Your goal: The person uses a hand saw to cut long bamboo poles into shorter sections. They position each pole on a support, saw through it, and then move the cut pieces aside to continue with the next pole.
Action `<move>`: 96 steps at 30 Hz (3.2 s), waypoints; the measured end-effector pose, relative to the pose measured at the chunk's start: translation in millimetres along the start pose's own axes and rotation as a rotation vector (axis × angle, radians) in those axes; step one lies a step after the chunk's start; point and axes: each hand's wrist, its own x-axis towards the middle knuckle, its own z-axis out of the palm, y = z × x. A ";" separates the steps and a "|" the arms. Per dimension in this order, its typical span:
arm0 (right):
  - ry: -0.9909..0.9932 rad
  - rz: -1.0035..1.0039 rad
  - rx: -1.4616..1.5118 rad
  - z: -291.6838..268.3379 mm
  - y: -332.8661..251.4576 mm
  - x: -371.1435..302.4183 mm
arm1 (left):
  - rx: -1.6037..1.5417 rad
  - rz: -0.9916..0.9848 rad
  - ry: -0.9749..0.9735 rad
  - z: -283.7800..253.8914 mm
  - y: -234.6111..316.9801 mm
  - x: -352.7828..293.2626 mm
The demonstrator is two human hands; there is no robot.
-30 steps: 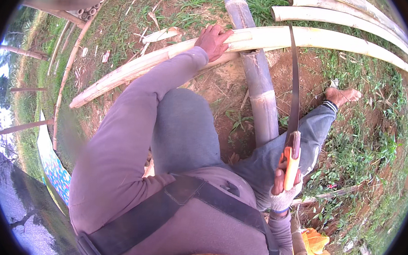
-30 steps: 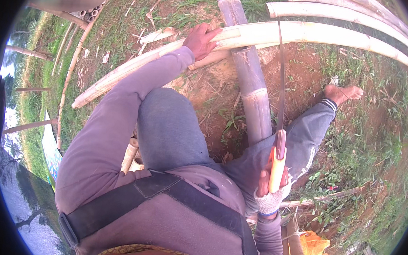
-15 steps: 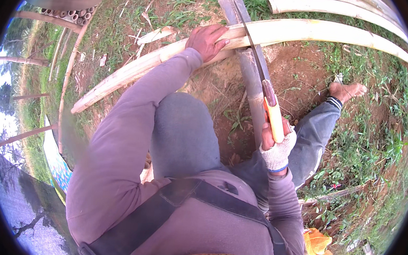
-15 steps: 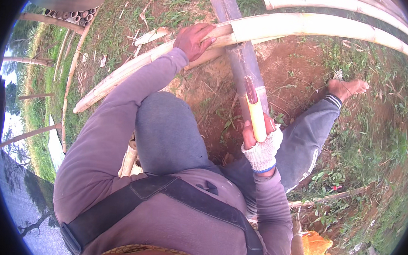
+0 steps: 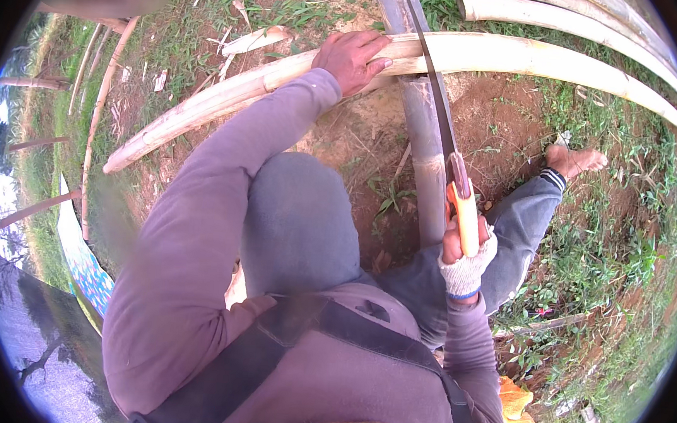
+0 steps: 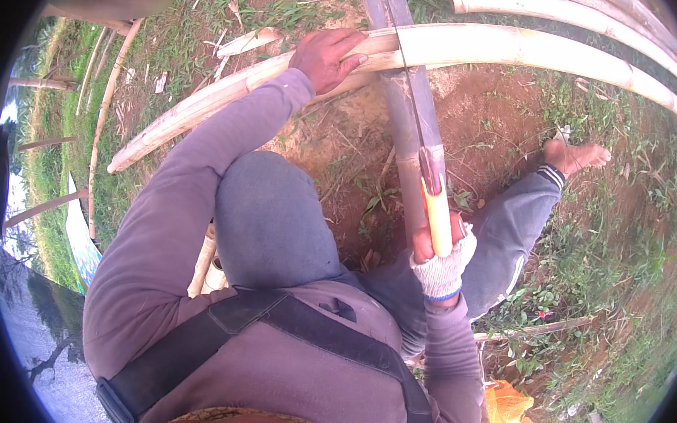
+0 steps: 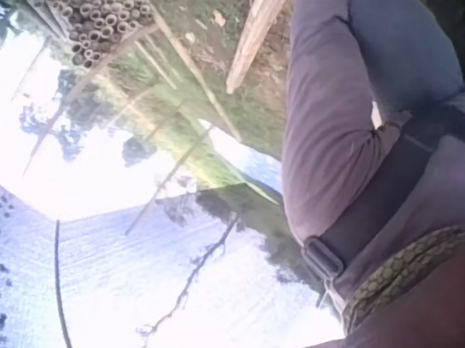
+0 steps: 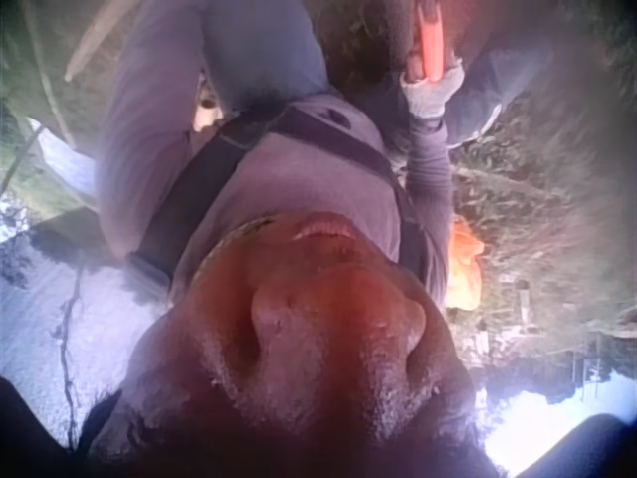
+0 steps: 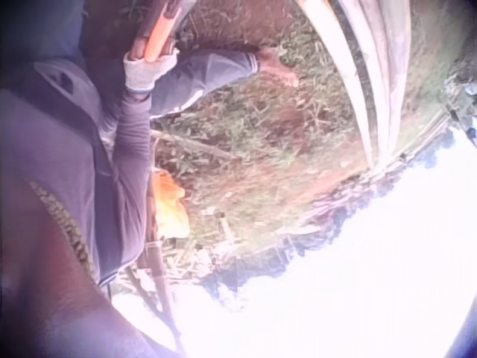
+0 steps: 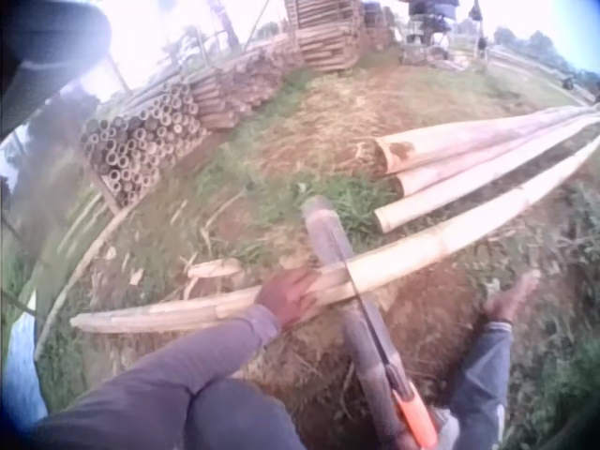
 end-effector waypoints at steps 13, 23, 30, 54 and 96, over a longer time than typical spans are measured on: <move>0.036 0.167 0.107 19.7 12.2 4.6 | -0.004 -0.021 -0.034 0.6 2.7 3.7; 0.050 0.257 0.400 56.4 29.3 57.0 | 0.077 0.010 0.129 -1.1 9.2 -8.7; 0.115 -0.008 0.226 68.4 3.8 49.8 | -0.088 -0.119 -0.324 -25.5 20.7 -128.4; 0.121 0.012 0.265 132.9 -27.9 22.6 | 0.094 -0.398 -0.467 -105.6 -129.9 -152.8; 0.102 -0.005 0.092 168.7 -64.7 56.2 | 0.192 -0.437 -0.558 -108.0 -127.8 -148.3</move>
